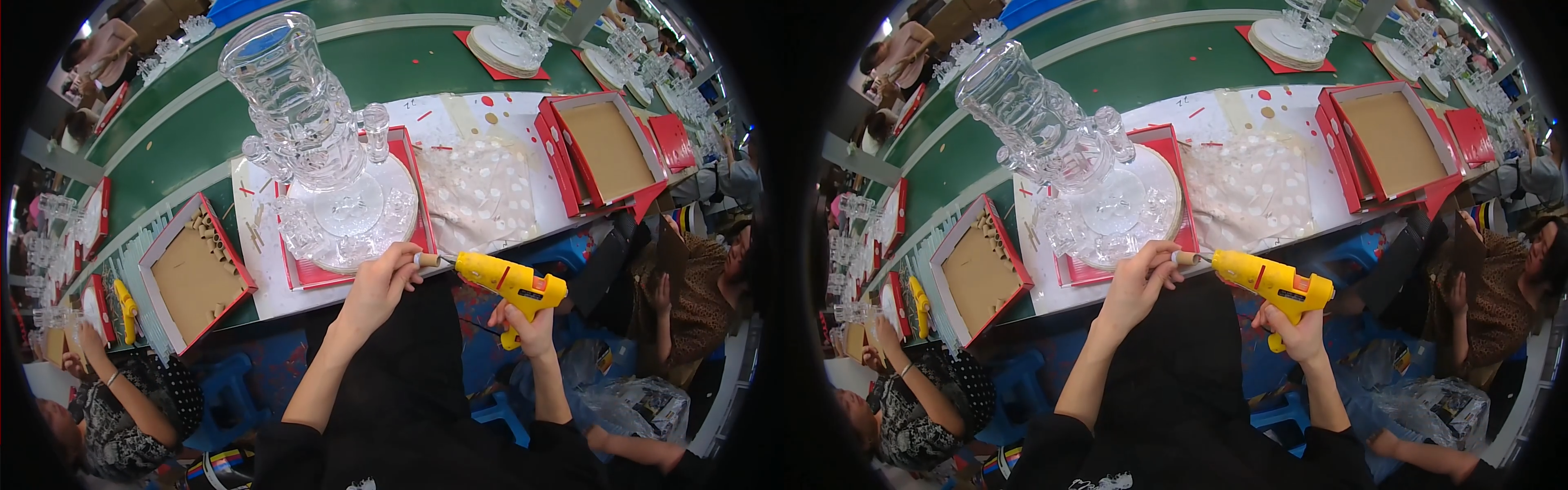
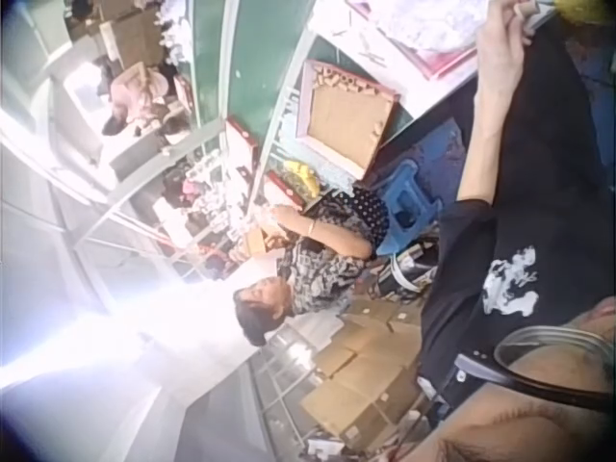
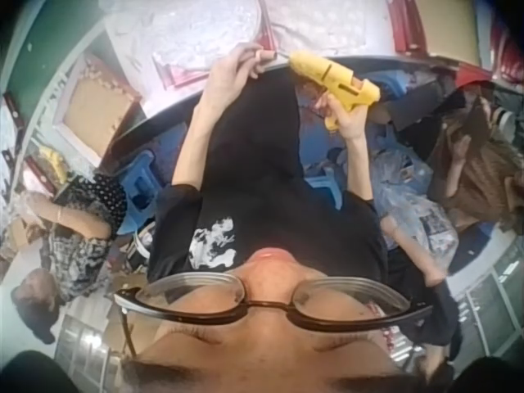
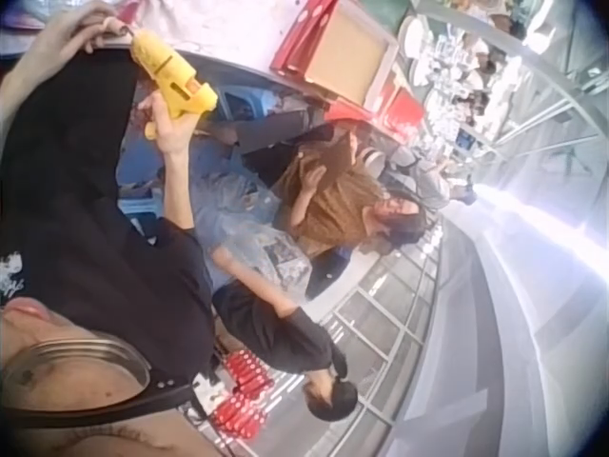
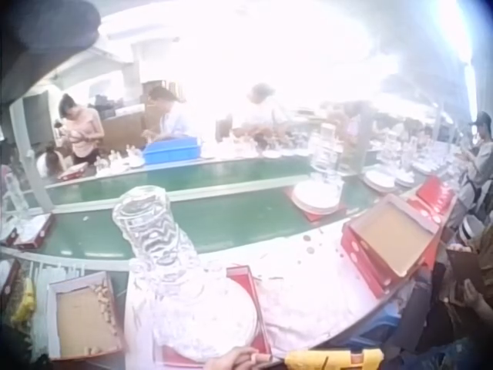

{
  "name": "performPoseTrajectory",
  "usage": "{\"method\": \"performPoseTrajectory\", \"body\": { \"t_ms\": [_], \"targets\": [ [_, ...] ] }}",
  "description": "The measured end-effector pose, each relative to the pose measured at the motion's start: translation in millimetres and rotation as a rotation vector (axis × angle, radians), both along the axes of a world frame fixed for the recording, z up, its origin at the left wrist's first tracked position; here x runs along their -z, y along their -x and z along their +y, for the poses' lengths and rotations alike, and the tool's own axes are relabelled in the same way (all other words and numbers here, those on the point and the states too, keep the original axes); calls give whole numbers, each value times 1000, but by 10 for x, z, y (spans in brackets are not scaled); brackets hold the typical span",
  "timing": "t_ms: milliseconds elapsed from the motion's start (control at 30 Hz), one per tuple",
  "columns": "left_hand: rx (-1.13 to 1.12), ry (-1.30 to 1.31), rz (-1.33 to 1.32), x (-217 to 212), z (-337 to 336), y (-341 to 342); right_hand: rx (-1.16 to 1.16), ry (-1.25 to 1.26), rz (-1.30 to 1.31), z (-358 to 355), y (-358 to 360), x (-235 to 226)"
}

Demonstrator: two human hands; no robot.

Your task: Assembling decorative glass trophies or items by using a glue gun to attach small components and then placing them in boxes.

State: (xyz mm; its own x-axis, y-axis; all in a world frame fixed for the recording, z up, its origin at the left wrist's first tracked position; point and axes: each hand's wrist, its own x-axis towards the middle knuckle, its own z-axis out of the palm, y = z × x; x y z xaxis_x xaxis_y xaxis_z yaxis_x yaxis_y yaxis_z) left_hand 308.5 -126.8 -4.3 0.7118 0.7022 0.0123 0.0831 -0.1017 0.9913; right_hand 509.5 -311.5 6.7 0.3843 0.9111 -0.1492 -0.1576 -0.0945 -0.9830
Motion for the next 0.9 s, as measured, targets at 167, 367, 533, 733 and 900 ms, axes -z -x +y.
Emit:
{"method": "performPoseTrajectory", "body": {
  "t_ms": [167,367,533,733,900],
  "targets": [
    [1,-3,-1,3,0,4,5,-12,7,1,7,9],
    [-6,5,2,-9,-3,1,10,-1,-4,-8,8,9],
    [-6,3,-3,0,-1,0,11,14,-7,-27,14,-1],
    [4,-5,1,-2,4,8,1,1,-9,-47,23,1],
    [7,-17,-3,14,6,5,0,2,4,-57,24,3]
  ]
}}
